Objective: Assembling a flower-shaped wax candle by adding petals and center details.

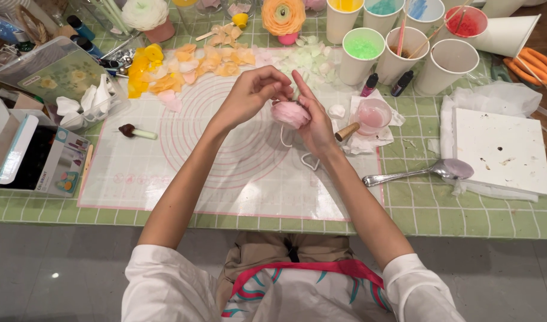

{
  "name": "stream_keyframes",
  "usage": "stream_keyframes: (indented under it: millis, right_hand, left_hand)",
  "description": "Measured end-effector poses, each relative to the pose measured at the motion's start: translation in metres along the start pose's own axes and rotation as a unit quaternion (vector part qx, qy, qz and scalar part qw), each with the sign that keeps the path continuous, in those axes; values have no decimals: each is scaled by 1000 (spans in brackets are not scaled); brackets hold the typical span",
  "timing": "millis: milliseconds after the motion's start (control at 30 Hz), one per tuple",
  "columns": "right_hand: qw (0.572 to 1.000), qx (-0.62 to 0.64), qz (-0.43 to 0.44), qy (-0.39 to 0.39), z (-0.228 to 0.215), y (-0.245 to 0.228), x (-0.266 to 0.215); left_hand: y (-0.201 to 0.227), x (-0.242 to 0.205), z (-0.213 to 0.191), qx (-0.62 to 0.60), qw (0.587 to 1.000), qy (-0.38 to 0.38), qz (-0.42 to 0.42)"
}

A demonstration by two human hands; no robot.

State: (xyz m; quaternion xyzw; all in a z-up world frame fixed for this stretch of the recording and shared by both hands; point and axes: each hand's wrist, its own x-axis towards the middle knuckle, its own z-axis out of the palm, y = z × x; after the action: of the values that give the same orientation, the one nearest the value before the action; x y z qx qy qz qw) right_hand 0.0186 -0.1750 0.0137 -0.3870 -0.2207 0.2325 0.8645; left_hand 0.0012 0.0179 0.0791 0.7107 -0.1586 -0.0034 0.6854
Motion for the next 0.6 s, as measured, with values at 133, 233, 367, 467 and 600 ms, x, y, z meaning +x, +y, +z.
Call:
stream_keyframes:
  millis: [133, 233, 367, 467, 600]
  right_hand:
    - [1000, 0, -22, 7, 5, -1, -1]
    - [1000, 13, -27, 9, 4, 0, 0]
    - [999, 23, -1, 29, -1, 4, 1]
    - [998, 42, 15, 34, -6, 12, 3]
    - [995, 85, 40, 42, 0, 10, 4]
  left_hand:
    - [19, -8, 9, 117, 993, -13, 31]
    - [23, -8, 14, 182, 983, -1, 31]
    - [28, -7, 18, 262, 965, 3, 28]
    - [29, -7, 19, 301, 953, -13, 41]
    - [43, -7, 21, 330, 942, -26, 61]
